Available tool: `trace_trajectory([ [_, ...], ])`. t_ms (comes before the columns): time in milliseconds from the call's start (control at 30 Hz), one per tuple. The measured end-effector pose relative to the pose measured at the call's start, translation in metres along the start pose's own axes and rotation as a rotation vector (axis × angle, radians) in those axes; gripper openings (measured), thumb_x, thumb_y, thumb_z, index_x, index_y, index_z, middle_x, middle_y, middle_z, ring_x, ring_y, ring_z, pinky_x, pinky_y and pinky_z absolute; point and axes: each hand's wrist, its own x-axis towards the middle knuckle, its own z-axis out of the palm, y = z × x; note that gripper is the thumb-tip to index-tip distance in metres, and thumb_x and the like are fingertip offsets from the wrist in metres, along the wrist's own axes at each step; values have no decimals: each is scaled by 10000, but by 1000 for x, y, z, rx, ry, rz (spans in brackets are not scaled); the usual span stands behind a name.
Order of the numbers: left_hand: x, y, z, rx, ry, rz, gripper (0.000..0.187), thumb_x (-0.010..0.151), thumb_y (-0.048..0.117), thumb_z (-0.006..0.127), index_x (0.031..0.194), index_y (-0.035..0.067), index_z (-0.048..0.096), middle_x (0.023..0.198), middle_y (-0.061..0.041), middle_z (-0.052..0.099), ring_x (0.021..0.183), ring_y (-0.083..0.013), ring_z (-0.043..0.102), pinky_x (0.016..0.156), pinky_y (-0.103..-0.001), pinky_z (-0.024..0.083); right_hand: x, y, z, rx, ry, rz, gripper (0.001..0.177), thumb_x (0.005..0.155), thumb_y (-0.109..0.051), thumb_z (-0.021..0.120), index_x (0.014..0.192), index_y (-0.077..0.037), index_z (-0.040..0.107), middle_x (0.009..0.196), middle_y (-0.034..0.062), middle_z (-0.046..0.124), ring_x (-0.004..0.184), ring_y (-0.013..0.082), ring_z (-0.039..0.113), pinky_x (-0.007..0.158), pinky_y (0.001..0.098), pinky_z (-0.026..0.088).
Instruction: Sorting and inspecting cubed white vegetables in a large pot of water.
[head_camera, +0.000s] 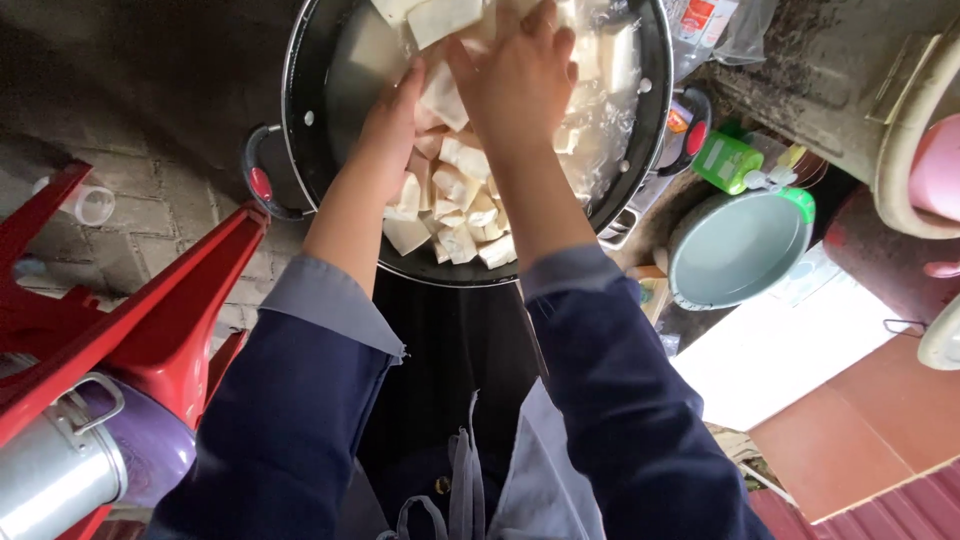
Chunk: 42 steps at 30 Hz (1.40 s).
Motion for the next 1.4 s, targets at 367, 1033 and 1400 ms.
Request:
trace_trajectory([
  [367,-10,-49,-3,365,475,544,567,936,346,524,1455,119,507,1592,-226,377,1486,-383,317,1170,-497,271,-45,16,-13,297,314,-189,485,787,-392,791,1161,-96,705,1128,64,587,1041,262,624,907,453,501],
  [1033,-138,-70,49,-734,-38,-150,303,938,410,699,1089,147,707,1026,-97,745,944,-235,726,909,-337,563,-200,-33,-131,822,-4,208,357,1000,-369,618,1338,-271,675,857,140,782,892,267,764,859,402,580],
  [1400,-176,-45,57,-524,37,-158,401,919,465,687,1124,121,661,788,-27,590,650,-144,597,677,-271,546,-214,-33,-136,958,132,298,304,1028,-403,599,1269,-272,733,612,31,703,622,89,613,665,299,562],
])
